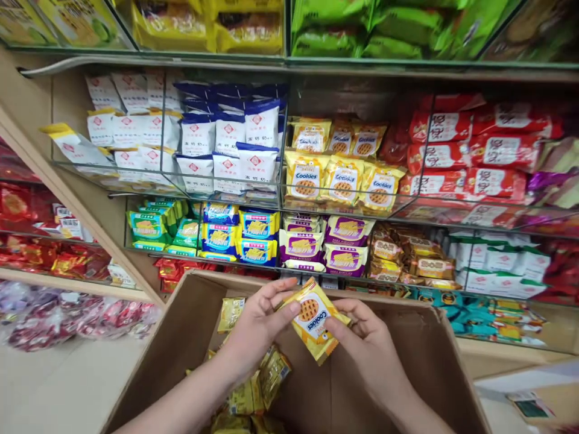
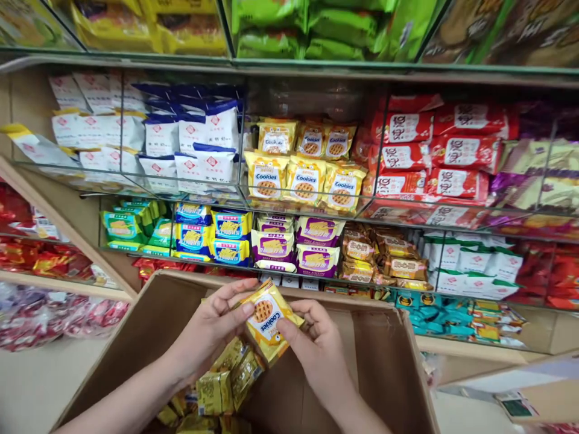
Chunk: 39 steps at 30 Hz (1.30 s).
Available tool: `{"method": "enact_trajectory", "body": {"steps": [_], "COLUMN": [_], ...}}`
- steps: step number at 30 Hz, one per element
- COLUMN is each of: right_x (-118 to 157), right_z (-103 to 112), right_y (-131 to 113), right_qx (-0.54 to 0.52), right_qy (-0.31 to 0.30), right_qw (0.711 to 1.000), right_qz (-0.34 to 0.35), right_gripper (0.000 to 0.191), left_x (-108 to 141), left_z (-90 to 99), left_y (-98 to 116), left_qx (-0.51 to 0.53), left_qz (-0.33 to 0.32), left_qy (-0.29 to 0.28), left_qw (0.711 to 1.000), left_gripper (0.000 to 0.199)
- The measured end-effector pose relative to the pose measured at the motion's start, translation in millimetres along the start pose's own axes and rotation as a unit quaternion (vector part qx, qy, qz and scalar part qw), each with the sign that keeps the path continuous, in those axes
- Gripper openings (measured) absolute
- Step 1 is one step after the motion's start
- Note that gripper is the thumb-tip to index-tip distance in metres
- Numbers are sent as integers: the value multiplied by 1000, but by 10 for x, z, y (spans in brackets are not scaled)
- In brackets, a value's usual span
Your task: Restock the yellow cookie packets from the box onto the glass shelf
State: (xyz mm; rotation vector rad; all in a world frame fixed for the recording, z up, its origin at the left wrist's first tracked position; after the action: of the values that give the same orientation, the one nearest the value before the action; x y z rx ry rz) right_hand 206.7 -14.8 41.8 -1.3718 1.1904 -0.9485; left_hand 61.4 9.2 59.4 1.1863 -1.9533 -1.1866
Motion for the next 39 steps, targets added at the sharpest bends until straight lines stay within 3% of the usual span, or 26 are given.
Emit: {"method": "enact_trajectory", "body": {"steps": [3,5,7,9,11,13,15,17,20,23,30,34,39], "right_x": [12,12,16,32,41,-29,-234,-543,-1022,-1402,-2072,-2264,-2345], "right_z": [-60,-48,42,180,294,321,261,186,113,121,345,403,428], "right_y": [44,22,-153,-538,-1084,-1652,-2105,-2386,-2542,-2563,-2630,-2618,-2551], "right_qx": [-32,10,120,257,384,506,632,740,848,884,867,848,822], "right_qy": [-1,-8,8,68,150,203,205,187,156,117,91,94,120], "right_qw": [999,1000,989,947,862,742,614,515,430,422,491,520,557], "right_qz": [10,28,82,179,296,391,426,389,269,162,4,-26,-19], "right_gripper": [36,34,28,28,33,36,31,25,23,25,24,31,48], "left_x": [-5,-2,11,32,42,23,-24,-73,-92,-51,-14,-24,-43], "left_z": [-1,13,85,216,356,474,577,655,689,668,627,632,647], "left_y": [-35,-36,36,178,342,467,526,529,472,424,389,389,358], "left_qx": [-2,-51,-160,-326,-491,-605,-666,-699,-717,-706,-690,-689,-733], "left_qz": [-20,-49,-95,-148,-200,-248,-270,-268,-268,-297,-333,-333,-317], "left_qy": [25,1,-19,-8,7,4,2,10,16,37,37,34,17], "left_qw": [999,998,982,934,848,757,695,663,644,641,642,643,602], "left_gripper": [35,35,34,33,31,29,26,25,26,26,26,25,28]}}
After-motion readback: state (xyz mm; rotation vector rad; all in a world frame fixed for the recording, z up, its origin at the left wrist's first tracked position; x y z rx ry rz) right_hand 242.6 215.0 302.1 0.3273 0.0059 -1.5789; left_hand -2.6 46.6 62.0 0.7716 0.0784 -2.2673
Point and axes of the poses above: each hand's wrist, its own x-axis away from the middle knuckle, its own z-axis out of the back of the hand, y = z × x, the point moved 4 cm from there along -x, towards the middle knuckle, and after that the axes turned 11 degrees about -y, right-handed, at the moved point
